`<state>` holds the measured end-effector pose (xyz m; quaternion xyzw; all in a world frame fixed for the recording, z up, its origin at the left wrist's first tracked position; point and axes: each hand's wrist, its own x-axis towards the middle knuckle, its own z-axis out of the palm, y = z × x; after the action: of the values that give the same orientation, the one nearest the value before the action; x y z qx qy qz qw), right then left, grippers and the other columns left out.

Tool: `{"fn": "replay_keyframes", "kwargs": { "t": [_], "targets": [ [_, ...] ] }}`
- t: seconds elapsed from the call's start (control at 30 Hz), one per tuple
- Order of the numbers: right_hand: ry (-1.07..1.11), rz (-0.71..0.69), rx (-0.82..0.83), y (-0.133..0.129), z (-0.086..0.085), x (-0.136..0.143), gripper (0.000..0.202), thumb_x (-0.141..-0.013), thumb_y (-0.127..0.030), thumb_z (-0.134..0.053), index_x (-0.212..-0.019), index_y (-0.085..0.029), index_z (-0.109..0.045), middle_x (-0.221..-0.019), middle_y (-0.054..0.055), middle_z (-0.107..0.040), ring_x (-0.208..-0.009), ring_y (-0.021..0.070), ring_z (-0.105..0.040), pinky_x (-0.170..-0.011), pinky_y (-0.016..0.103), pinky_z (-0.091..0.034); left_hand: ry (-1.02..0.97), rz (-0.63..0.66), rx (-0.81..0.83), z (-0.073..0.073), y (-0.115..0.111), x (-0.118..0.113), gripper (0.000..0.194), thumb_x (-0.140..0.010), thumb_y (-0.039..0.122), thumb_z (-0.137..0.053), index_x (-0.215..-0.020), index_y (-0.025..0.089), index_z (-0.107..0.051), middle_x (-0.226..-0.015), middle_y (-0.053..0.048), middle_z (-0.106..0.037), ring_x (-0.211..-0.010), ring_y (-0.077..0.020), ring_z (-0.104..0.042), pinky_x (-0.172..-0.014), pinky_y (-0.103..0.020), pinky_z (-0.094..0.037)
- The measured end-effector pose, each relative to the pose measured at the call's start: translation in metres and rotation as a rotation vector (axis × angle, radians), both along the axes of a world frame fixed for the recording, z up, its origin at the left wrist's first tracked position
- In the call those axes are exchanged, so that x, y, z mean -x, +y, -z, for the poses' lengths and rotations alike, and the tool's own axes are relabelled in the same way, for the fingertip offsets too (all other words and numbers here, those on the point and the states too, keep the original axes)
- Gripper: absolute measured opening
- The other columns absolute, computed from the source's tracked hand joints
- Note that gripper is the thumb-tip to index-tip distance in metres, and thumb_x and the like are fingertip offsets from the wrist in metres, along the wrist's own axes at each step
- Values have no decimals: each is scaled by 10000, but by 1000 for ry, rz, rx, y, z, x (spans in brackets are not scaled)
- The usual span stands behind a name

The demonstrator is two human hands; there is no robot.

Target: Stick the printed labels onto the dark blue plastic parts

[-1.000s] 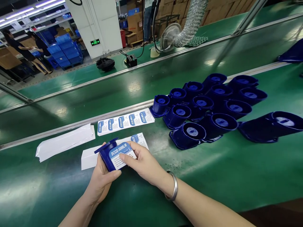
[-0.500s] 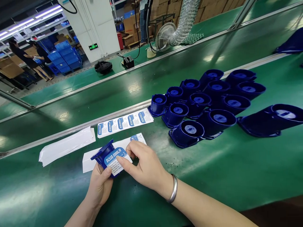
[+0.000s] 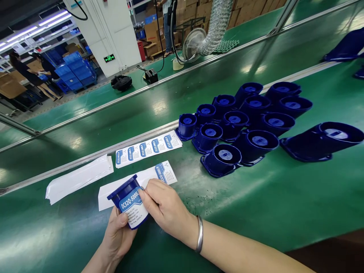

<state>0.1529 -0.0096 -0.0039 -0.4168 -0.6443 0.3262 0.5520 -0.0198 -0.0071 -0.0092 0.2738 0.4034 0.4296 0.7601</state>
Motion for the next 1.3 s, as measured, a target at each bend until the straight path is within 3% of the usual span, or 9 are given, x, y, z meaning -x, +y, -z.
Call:
{"fn": "replay_keyframes", "kwargs": {
  "t": [0.23, 0.37, 0.47, 0.57, 0.7, 0.8, 0.9, 1.07, 1.3],
  "targets": [
    [364, -20, 309, -5, 16, 19, 235, -1088, -459, -465, -1002, -241, -441, -866, 2, -453, -757, 189, -481, -702, 321, -415, -52, 59, -16, 5, 6, -1, 786, -669, 430, -866, -1373, 217, -587, -1150, -120, -750, -1200, -364, -643, -1084, -509, -464],
    [493, -30, 432, -2, 28, 20, 358, -1057, -577, -499, -1184, -249, -435, -945, 24, -504, -842, 211, -543, -729, 332, -467, -109, 113, -35, 5, 10, 2, 744, -720, 496, -822, -1368, 210, -596, -1181, -127, -737, -1187, -358, -642, -1029, -498, -498],
    [505, 76, 361, 5, 29, 10, 353, -1058, -568, -514, -1218, -259, -456, -1046, 44, -528, -908, 213, -563, -798, 351, -494, -214, 171, -23, 3, 11, 1, 524, -869, 504, -687, -1277, 176, -663, -1147, -138, -738, -1067, -299, -685, -863, -411, -571],
    [458, 151, 230, 11, 23, -4, 334, -1065, -541, -519, -1242, -259, -520, -1237, 75, -541, -1111, 245, -543, -951, 393, -467, -321, 265, 41, 2, 11, -3, 500, -961, 511, -556, -1233, 111, -682, -1096, -168, -731, -936, -253, -700, -699, -327, -581],
    [408, -89, 262, 11, 18, -12, 431, -1070, -578, -481, -1368, -271, -537, -1348, 77, -569, -1243, 284, -527, -1065, 442, -442, -408, 348, 148, 3, 10, -9, 570, -996, 526, -471, -1226, 45, -673, -1040, -191, -718, -848, -224, -702, -604, -271, -572],
    [398, -221, 407, 9, 20, -9, 464, -1070, -604, -449, -1391, -288, -559, -1304, 79, -608, -928, 237, -651, -732, 346, -580, -433, 388, 205, 4, 10, -11, 601, -1011, 540, -416, -1193, 32, -681, -1018, -199, -713, -817, -220, -707, -570, -255, -567],
    [455, -211, 503, 8, 24, -5, 447, -1062, -613, -455, -1330, -284, -594, -1169, 81, -643, -561, 125, -532, -389, 209, -406, -403, 373, 245, 3, 9, -12, 621, -1022, 546, -371, -1177, 29, -679, -1013, -214, -715, -769, -206, -700, -560, -252, -560],
    [540, -146, 540, 4, 25, 0, 419, -1038, -596, -537, -1336, -302, -546, -1012, 52, -613, -621, 146, -592, -375, 167, -436, -239, 293, 247, 0, 12, -10, 511, -1007, 508, -456, -1209, 80, -651, -966, -184, -737, -739, -225, -715, -600, -293, -570],
    [511, -118, 542, 2, 20, -1, 473, -1026, -583, -552, -1394, -308, -442, -1046, 29, -593, -443, 104, -558, -328, 227, -490, -18, 324, 30, 1, 16, -7, 474, -1004, 485, -487, -1264, 106, -604, -1046, -163, -718, -864, -285, -733, -667, -348, -571]
  ]
}}
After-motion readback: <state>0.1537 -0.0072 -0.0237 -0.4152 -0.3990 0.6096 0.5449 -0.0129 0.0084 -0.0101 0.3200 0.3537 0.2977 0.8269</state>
